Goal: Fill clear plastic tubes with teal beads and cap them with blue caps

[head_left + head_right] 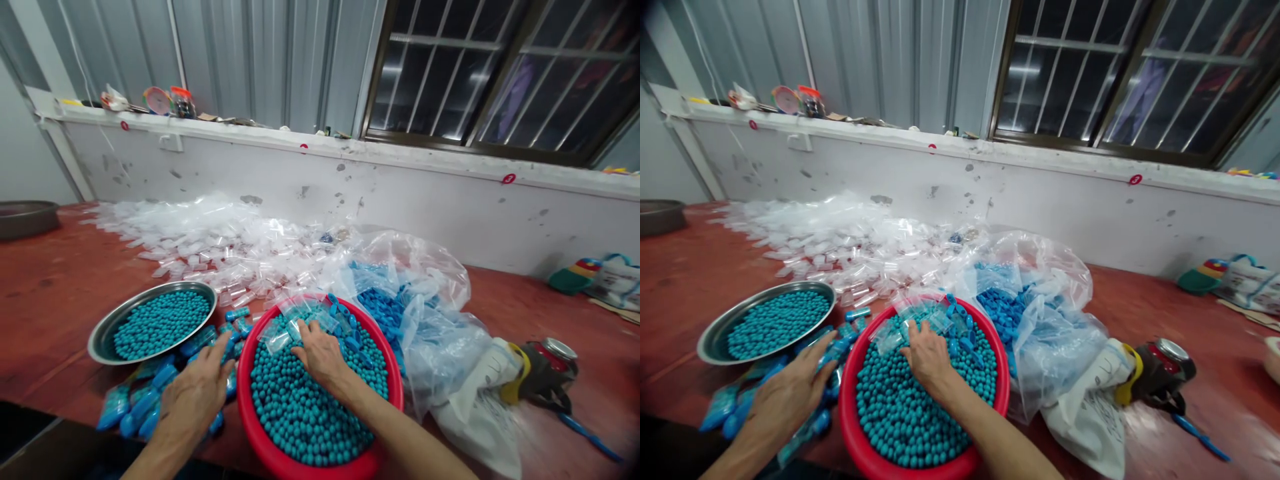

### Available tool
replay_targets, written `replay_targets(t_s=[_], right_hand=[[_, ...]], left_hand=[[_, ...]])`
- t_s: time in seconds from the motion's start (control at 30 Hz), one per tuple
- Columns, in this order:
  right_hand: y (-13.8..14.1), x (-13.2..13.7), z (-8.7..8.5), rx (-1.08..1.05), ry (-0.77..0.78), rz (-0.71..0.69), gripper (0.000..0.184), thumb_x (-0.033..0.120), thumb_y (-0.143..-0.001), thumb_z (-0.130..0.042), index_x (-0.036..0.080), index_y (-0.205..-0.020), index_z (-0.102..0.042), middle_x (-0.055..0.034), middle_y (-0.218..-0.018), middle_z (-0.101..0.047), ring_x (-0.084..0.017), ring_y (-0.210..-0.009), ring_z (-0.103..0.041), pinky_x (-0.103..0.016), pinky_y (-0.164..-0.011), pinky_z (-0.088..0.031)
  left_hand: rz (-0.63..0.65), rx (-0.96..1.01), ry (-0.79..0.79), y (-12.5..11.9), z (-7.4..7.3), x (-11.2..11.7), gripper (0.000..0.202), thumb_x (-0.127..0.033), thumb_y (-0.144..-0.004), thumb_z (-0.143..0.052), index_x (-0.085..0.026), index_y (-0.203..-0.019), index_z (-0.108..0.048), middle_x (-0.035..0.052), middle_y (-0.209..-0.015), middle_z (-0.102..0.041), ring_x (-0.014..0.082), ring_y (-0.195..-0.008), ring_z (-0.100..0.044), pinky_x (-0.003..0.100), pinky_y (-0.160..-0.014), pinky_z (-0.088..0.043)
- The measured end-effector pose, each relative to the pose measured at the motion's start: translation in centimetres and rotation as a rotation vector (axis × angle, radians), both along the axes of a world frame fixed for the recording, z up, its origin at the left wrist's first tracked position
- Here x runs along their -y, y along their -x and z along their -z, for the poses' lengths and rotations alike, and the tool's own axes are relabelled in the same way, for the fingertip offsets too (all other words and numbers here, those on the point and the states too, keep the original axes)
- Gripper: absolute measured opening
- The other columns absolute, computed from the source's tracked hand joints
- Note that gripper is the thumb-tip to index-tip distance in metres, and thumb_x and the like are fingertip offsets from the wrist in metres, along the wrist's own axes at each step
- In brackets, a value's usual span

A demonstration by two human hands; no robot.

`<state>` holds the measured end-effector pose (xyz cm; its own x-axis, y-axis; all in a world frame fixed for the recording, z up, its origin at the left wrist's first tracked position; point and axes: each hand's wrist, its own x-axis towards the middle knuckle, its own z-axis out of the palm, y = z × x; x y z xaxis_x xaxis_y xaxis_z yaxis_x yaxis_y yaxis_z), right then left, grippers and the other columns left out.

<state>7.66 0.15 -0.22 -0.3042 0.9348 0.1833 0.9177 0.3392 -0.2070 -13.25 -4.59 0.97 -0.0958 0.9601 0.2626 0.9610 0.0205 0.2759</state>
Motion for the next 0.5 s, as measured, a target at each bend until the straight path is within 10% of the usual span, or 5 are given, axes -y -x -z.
replay_targets(t_s=[0.23, 0.5], right_hand=[[-0.6, -1.0, 0.5, -0.018, 0.001, 0.001, 0.022, 0.018, -0.086, -0.037, 0.016, -0.103, -0.05, -0.0104, -0.092, -0.059, -0.02, -0.08, -0.06, -0.029, -0.067, -0.047], [-2.6, 3.5, 1.9, -0.903, 0.505, 0.003, 0.023, 0.034, -0.089, -0.023, 0.019, -0.093, -0.04, 0.0062, -0.057, -0.052, -0.008, -0.033, -0.042, -0.017, -0.032, -0.035]], left_hand=[[0.287, 0.748, 0.225, -5.7, 1.2, -1.3, 0.037, -0.033, -0.077, -0.043, -0.016, -0.109, -0.054, 0.0019, -0.065, -0.06, 0.0159, -0.054, -0.057, 0.026, -0.051, -0.045], [0.195, 1.573, 0.544, -10.9, 1.9, -1.9, 0.04, -0.042, -0.068, -0.055, -0.015, -0.097, -0.048, 0.0006, -0.077, -0.057, 0.0118, -0.062, -0.057, 0.022, -0.054, -0.043]])
